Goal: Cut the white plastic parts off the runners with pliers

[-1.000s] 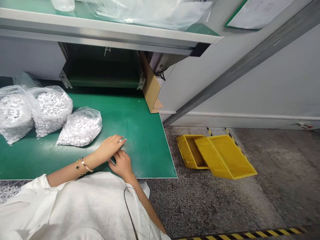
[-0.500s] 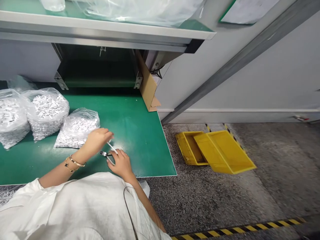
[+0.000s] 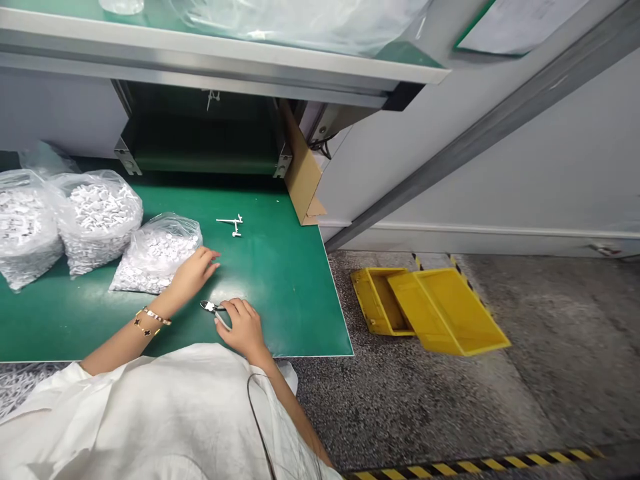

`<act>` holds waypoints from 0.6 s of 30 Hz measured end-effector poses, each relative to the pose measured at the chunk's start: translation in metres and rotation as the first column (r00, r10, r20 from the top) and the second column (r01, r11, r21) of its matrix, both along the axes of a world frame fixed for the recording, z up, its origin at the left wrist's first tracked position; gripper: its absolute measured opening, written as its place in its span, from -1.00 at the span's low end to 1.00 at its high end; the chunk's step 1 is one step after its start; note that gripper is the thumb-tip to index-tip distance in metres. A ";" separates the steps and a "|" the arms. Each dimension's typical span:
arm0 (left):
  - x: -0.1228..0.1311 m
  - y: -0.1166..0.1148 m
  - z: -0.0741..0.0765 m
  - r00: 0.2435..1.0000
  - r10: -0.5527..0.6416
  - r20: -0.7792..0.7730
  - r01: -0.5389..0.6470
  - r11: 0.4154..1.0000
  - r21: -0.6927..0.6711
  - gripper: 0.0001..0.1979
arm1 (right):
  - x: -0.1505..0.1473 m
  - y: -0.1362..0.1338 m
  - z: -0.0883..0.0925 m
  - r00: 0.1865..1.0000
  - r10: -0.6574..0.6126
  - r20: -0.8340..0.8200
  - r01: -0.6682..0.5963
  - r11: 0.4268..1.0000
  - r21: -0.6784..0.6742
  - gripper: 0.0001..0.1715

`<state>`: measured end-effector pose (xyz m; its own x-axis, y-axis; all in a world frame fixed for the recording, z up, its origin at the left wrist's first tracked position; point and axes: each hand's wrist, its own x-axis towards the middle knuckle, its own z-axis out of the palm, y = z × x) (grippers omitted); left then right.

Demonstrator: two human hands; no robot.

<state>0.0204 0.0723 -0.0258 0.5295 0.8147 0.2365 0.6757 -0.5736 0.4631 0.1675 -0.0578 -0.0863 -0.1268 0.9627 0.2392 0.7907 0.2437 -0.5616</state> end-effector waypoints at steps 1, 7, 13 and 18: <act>0.006 0.004 0.000 0.998 -0.006 -0.067 0.007 1.000 0.016 -0.75 | 0.000 0.000 0.000 1.000 0.001 0.002 -0.001 1.000 0.001 -0.67; 0.049 0.046 -0.008 0.921 0.067 -0.384 -0.048 0.997 0.059 -0.57 | 0.000 0.000 -0.003 1.000 -0.001 0.009 0.001 1.000 0.007 -0.67; 0.076 0.069 -0.022 0.892 0.017 -0.452 0.004 0.999 0.044 -0.68 | 0.000 0.000 -0.002 1.000 -0.001 0.020 0.001 1.000 -0.002 -0.65; 0.073 0.052 -0.017 0.892 -0.078 -0.446 0.096 0.995 0.018 -0.79 | 0.001 0.001 0.000 1.000 0.001 0.019 -0.001 1.000 -0.028 -0.66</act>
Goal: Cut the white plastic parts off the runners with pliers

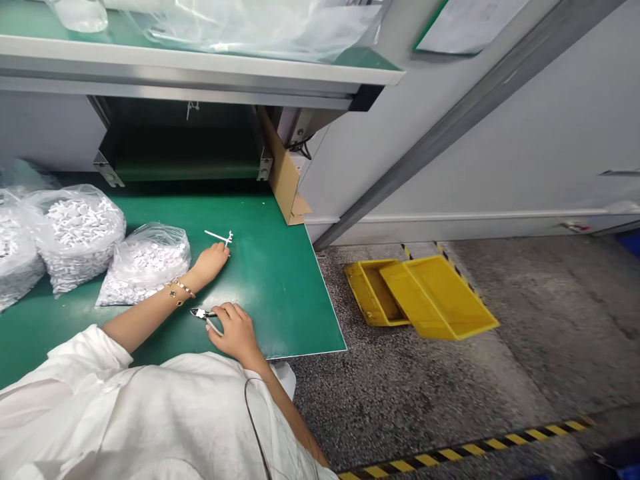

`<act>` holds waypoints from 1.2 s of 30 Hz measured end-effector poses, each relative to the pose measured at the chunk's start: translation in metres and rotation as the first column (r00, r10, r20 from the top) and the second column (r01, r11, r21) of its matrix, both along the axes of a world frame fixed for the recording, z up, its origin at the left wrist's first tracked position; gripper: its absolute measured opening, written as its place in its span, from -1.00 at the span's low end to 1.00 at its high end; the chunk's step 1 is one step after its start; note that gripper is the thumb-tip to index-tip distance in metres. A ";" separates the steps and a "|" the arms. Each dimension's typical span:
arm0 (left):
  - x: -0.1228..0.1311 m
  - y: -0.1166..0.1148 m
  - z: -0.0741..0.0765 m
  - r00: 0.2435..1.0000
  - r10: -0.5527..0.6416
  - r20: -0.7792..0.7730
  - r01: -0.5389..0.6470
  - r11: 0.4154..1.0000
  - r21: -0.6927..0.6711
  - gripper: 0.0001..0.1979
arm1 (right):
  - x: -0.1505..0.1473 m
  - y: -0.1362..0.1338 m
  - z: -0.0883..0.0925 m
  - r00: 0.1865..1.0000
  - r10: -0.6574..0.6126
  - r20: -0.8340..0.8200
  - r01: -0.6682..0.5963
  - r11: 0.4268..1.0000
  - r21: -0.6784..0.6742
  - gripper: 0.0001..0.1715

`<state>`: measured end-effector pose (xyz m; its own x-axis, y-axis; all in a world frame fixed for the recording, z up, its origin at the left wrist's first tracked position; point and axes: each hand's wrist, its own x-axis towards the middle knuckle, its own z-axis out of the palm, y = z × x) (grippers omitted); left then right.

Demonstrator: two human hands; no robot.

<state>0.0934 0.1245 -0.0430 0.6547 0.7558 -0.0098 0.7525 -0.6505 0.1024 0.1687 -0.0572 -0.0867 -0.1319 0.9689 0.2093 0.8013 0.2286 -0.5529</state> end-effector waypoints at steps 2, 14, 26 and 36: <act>-0.006 -0.010 0.007 0.999 -0.047 0.020 0.047 0.999 -0.013 -0.82 | 0.000 0.000 0.001 1.000 0.004 -0.003 -0.004 1.000 -0.004 -0.66; -0.061 -0.061 0.041 0.835 -0.132 0.534 0.089 0.990 0.106 -0.76 | 0.000 0.000 0.001 1.000 0.009 -0.005 -0.009 1.000 -0.005 -0.66; -0.089 -0.088 0.005 0.773 0.135 0.620 0.002 0.977 -0.215 -0.66 | -0.001 0.000 0.002 1.000 0.007 0.007 -0.007 1.000 -0.001 -0.67; -0.105 -0.082 0.001 0.744 0.149 0.652 -0.018 0.979 -0.204 -0.74 | -0.001 0.000 0.002 1.000 -0.002 -0.007 0.002 1.000 -0.006 -0.67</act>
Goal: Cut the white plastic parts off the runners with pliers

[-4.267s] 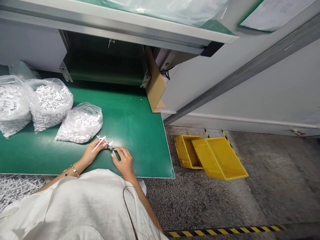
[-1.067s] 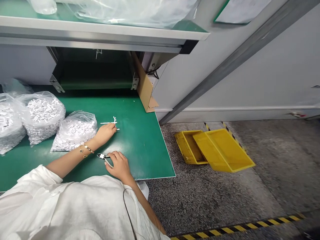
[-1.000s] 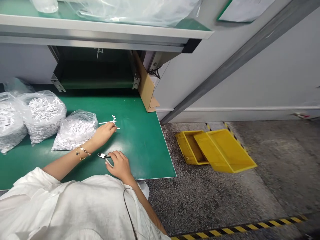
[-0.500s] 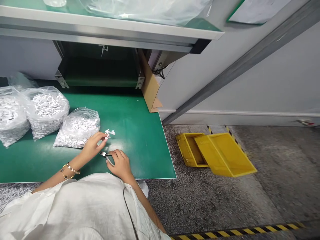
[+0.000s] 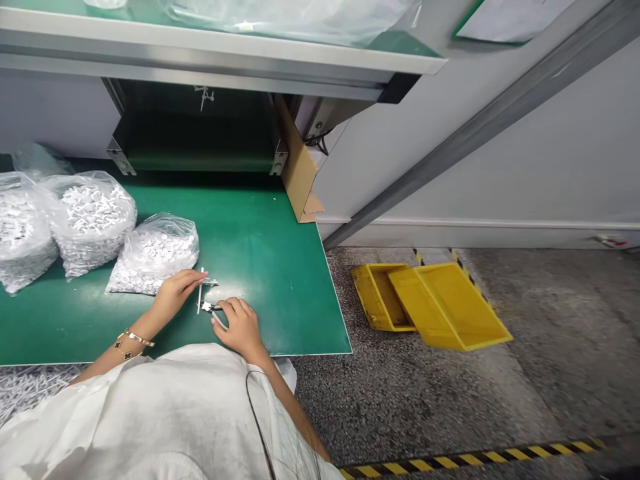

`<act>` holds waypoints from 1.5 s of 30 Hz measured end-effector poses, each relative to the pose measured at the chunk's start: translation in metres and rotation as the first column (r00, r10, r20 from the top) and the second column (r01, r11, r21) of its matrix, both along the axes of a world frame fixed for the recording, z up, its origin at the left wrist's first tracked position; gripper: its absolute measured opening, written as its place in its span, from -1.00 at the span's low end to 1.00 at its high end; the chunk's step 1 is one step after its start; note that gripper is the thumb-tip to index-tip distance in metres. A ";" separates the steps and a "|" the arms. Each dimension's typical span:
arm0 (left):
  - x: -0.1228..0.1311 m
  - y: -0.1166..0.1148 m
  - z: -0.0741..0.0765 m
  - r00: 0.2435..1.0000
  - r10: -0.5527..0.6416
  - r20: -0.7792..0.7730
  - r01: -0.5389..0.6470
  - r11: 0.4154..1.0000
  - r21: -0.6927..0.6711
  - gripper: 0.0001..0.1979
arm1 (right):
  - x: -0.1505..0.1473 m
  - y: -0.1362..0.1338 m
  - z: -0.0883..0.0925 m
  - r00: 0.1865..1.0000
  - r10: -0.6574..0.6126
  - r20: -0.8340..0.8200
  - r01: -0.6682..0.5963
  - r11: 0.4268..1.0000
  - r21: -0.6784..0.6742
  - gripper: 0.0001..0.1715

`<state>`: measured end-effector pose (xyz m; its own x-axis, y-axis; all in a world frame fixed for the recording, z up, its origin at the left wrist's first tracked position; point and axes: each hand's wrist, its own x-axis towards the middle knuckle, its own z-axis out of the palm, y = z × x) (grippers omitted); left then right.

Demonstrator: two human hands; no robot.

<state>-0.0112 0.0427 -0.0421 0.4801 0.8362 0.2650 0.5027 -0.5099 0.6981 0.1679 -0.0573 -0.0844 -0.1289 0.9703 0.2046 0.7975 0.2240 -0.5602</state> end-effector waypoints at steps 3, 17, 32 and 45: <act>-0.003 -0.004 0.003 0.996 0.064 0.056 -0.062 0.997 -0.036 -0.75 | 0.000 0.000 0.000 1.000 -0.007 -0.009 0.007 1.000 0.011 -0.67; 0.021 -0.026 -0.013 0.664 0.563 0.491 -0.075 0.704 -0.707 -0.69 | 0.003 0.000 -0.002 0.970 -0.112 -0.215 0.130 0.989 0.069 -0.68; 0.029 -0.038 -0.025 0.682 0.594 0.426 -0.058 0.625 -0.778 -0.67 | 0.006 0.001 -0.003 0.940 -0.147 -0.307 0.170 0.984 0.049 -0.65; 0.027 -0.037 -0.030 0.726 0.564 0.393 -0.093 0.647 -0.757 -0.72 | 0.008 0.002 -0.008 0.935 -0.139 -0.325 0.162 0.986 0.046 -0.67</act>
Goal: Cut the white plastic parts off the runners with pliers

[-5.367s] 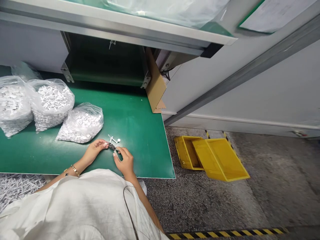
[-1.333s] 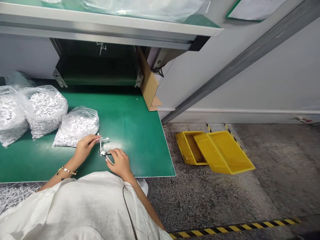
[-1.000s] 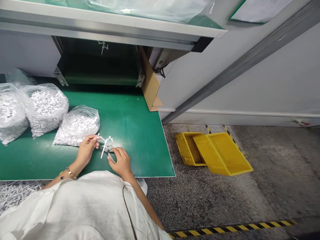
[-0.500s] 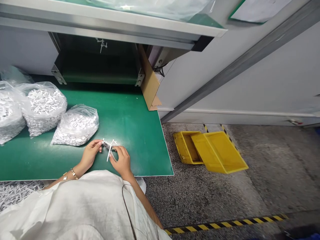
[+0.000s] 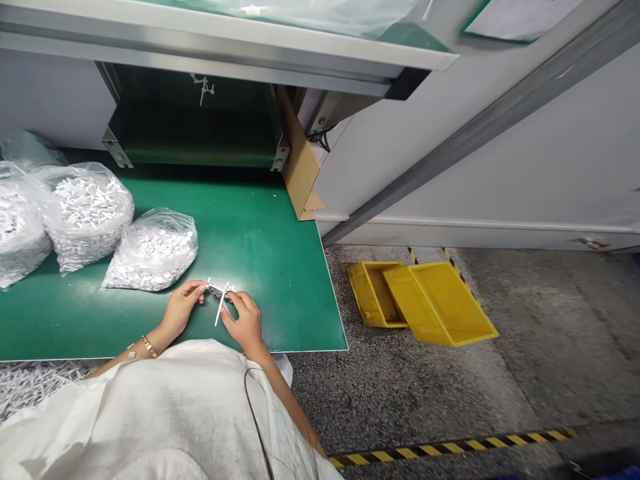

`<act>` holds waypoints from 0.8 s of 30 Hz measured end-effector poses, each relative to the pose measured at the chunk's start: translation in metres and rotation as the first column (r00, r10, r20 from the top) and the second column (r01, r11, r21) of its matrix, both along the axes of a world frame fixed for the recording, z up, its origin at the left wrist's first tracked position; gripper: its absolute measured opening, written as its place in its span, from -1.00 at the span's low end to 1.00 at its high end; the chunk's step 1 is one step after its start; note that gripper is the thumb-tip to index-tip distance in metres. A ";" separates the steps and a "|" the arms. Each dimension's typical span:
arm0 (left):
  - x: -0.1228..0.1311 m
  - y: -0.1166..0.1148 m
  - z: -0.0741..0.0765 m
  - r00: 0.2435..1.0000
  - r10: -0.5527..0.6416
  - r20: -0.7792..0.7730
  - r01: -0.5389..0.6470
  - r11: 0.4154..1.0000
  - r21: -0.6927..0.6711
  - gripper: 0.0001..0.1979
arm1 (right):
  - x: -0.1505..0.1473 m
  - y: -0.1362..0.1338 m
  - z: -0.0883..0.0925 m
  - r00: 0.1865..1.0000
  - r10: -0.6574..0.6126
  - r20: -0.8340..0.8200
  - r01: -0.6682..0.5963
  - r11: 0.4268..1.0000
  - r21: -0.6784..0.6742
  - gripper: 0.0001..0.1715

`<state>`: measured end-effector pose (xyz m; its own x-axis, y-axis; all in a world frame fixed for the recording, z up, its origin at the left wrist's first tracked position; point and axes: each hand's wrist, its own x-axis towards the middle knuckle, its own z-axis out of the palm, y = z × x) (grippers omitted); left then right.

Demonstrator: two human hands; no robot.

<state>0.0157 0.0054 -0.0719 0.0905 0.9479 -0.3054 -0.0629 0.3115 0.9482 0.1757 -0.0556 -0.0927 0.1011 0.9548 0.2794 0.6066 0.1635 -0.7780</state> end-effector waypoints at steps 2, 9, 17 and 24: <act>-0.001 0.000 -0.002 1.000 0.002 -0.011 -0.001 1.000 0.004 -0.72 | 0.000 0.000 0.000 1.000 -0.002 0.011 0.002 1.000 0.000 -0.69; -0.001 0.001 -0.004 0.999 -0.017 -0.048 0.019 0.999 0.026 -0.73 | 0.000 -0.002 0.001 0.997 -0.034 0.072 0.033 0.999 0.004 -0.70; 0.000 0.001 -0.004 0.998 -0.043 -0.046 0.045 0.999 0.030 -0.72 | -0.001 -0.003 0.003 0.998 -0.060 0.036 0.061 0.998 -0.023 -0.70; -0.002 -0.001 -0.011 0.998 -0.052 -0.029 0.054 0.994 0.093 -0.74 | -0.006 -0.003 0.007 0.979 0.015 0.203 0.001 0.997 -0.079 -0.69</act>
